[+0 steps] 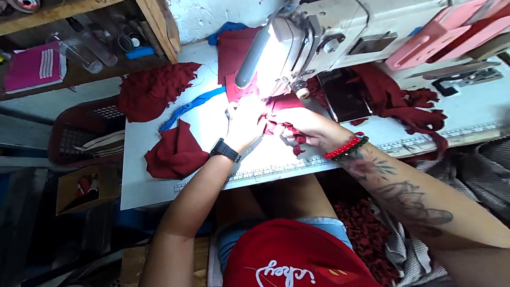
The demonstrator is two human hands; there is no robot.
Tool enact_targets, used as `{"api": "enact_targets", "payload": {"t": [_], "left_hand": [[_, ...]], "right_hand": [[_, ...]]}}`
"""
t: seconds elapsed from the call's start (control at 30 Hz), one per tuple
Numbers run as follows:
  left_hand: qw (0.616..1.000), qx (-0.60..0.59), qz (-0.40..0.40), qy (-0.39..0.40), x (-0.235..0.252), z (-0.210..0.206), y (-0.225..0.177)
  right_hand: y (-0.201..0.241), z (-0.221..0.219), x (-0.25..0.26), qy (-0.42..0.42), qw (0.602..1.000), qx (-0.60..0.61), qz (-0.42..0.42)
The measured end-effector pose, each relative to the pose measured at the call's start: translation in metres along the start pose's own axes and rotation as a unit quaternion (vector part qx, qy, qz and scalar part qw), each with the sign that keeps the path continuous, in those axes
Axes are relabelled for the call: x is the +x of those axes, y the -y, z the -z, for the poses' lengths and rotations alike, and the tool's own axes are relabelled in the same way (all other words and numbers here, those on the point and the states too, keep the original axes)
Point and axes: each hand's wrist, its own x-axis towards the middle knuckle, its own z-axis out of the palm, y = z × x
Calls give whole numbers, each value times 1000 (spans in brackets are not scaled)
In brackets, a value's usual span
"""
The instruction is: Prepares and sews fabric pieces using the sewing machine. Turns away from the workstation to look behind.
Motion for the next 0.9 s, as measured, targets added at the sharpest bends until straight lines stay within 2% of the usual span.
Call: {"api": "enact_targets", "payload": {"t": [0.1, 0.17, 0.27, 0.33, 0.43, 0.53, 0.6, 0.7, 0.73, 0.77, 0.9], "left_hand": [[1000, 2, 10, 2, 0, -2, 1], [1000, 3, 17, 4, 0, -2, 0], [1000, 1, 22, 15, 0, 1, -2], [1000, -3, -5, 6, -1, 2, -2], [997, 9, -71, -24, -2, 3, -1], [995, 28, -91, 1, -6, 7, -5], [994, 36, -100, 11, -8, 7, -5], [994, 32, -103, 22, -9, 11, -6], [994, 26, -99, 24, -10, 11, -6], [995, 19, -94, 24, -10, 10, -5], [997, 0, -78, 2, -10, 7, 0]], "right_hand": [[3, -1, -2, 0, 989, 139, -55], [2, 1, -1, -5, 983, 165, -75], [0, -3, -8, -25, 998, 51, -40], [0, -6, -13, -19, 999, -24, -24], [6, -5, -7, -1, 996, -73, -50], [11, -2, -7, 9, 980, -186, -70], [10, 1, -15, 10, 951, -309, -6], [0, 3, -30, -78, 846, -489, 196], [-3, 3, -34, -96, 815, -523, 232], [-8, 3, -34, -105, 794, -542, 253], [-31, 3, -30, -106, 756, -567, 309]]}}
